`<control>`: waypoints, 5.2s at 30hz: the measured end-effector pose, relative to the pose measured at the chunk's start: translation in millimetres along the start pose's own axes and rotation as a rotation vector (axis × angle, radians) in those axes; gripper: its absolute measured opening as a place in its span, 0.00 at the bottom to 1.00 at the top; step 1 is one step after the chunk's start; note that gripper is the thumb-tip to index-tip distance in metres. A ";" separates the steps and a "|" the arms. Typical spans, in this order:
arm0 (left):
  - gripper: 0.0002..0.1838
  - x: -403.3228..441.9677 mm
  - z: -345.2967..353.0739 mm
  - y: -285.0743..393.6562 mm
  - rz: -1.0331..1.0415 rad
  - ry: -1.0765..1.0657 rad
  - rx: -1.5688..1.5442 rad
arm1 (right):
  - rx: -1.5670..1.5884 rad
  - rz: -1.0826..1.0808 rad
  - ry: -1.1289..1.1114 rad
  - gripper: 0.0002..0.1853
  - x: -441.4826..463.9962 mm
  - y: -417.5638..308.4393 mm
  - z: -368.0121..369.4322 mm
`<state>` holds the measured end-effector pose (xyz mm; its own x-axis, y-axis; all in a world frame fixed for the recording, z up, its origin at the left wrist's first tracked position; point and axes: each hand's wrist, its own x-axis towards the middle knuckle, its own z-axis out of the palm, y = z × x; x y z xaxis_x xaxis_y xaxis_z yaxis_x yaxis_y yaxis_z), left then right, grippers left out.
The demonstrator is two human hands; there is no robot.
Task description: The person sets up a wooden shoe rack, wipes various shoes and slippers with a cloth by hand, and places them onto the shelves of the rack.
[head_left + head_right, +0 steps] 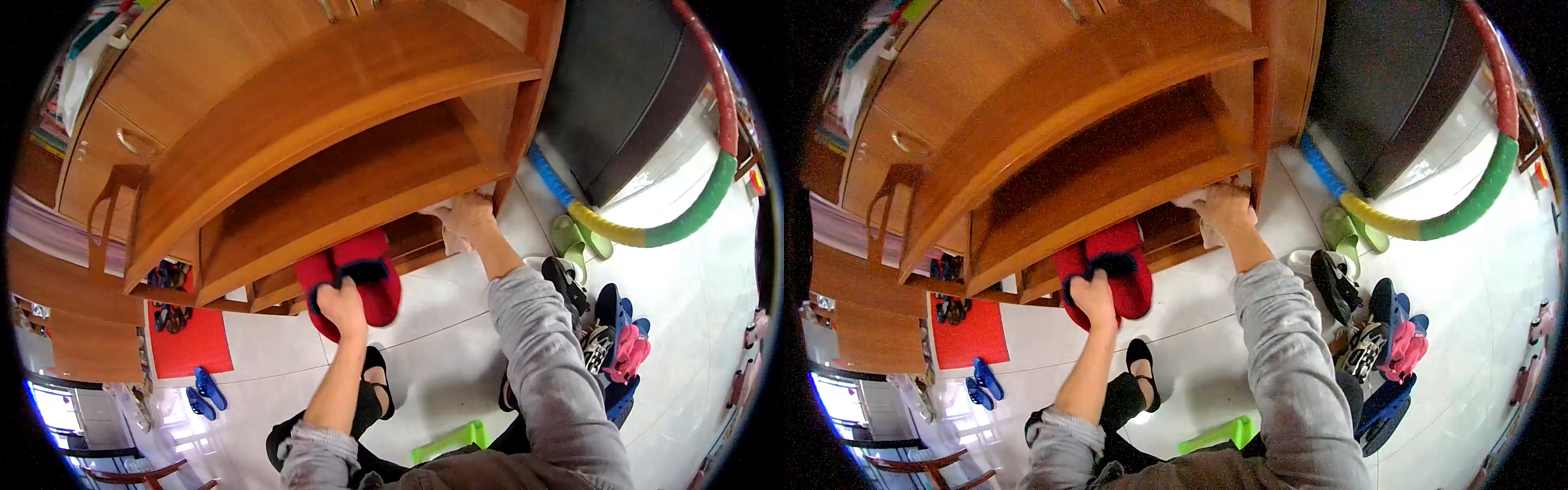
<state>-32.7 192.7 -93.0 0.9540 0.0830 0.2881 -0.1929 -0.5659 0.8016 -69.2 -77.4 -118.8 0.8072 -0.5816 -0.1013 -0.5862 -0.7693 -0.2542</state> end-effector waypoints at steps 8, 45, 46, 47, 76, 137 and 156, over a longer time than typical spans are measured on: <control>0.09 85.7 37.0 -84.2 0.022 -0.197 0.481 | -0.050 -0.053 -0.262 0.22 -13.5 -39.9 -26.8; 0.11 78.7 35.2 -83.5 -0.048 -0.275 0.246 | 0.149 0.041 -0.326 0.31 -215.6 11.4 140.5; 0.11 78.4 32.4 -78.0 -0.053 -0.278 0.275 | 0.155 0.024 -0.380 0.31 -248.8 21.6 179.6; 0.11 77.0 29.5 -73.5 -0.058 -0.281 0.310 | 0.130 -0.048 -0.422 0.31 -262.0 20.4 187.7; 0.29 -48.3 114.9 55.0 0.699 -0.354 0.141 | 0.861 0.282 0.588 0.19 -104.7 14.6 57.3; 0.23 -291.6 83.5 -23.2 -0.084 -1.524 0.034 | 0.413 0.749 0.411 0.38 -489.2 232.9 141.7; 0.16 -346.3 162.9 -39.9 0.500 -1.236 0.194 | 0.615 0.416 0.349 0.18 -422.7 222.8 83.7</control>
<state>-318.0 52.9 -310.1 0.3923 -0.8946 -0.2139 -0.6406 -0.4326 0.6345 -535.1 19.1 -213.1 0.4047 -0.9141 -0.0245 -0.6077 -0.2488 -0.7541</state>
